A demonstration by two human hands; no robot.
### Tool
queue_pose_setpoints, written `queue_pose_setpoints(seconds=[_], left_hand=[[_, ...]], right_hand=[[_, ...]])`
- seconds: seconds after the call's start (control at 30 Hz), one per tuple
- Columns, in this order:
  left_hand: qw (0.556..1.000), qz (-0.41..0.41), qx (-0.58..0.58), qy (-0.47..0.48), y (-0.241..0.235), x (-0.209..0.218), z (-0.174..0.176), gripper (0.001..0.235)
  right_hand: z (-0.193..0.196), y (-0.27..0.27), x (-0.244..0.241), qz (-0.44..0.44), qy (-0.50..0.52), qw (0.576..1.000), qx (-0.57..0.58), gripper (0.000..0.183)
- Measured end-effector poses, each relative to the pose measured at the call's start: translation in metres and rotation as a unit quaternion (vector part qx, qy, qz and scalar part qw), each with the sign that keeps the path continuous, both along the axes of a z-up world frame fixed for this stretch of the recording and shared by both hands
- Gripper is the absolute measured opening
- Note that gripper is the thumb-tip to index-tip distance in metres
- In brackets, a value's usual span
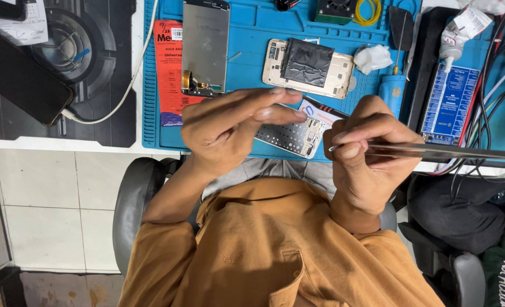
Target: The person disassembles a white smartphone using a screwdriver and tweezers, removes the back cover and internal components, and prepares a new screen assembly. The person handles the phone chassis, screws, and screen parts on a blue work mat.
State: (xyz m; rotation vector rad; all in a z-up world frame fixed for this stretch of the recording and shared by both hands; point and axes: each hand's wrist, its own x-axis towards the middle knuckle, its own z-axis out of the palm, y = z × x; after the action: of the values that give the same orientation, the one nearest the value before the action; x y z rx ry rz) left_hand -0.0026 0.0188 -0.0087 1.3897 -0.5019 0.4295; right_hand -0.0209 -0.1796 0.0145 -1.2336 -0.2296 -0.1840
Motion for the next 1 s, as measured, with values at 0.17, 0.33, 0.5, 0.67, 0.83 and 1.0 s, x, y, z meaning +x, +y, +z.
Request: queue_pose_setpoints(seconds=[0.17,0.33,0.5,0.67,0.83,1.0], left_hand=[[0.999,0.018,0.05,-0.002,0.006,-0.004,-0.011,0.018],[0.999,0.03,-0.007,0.045,0.01,-0.001,-0.028,0.021],[0.999,-0.019,-0.025,0.042,0.01,-0.003,-0.02,0.017],[0.997,-0.069,0.018,0.034,0.022,0.005,-0.007,0.02],[0.997,-0.002,-0.002,0.079,0.033,0.016,-0.016,0.014],[0.986,0.09,-0.018,0.14,0.053,0.031,-0.04,0.024]], right_hand=[[-0.002,0.0,0.0,-0.006,-0.003,1.0,0.001,0.033],[-0.005,-0.001,0.002,-0.004,-0.013,1.0,-0.018,0.028],[-0.009,0.0,0.012,0.008,0.031,0.997,-0.066,0.016],[-0.014,0.006,0.028,0.024,0.079,0.992,-0.091,0.01],[-0.015,0.012,0.044,0.027,0.103,0.984,-0.145,0.008],[-0.017,0.015,0.056,0.028,0.114,0.981,-0.155,0.01]])
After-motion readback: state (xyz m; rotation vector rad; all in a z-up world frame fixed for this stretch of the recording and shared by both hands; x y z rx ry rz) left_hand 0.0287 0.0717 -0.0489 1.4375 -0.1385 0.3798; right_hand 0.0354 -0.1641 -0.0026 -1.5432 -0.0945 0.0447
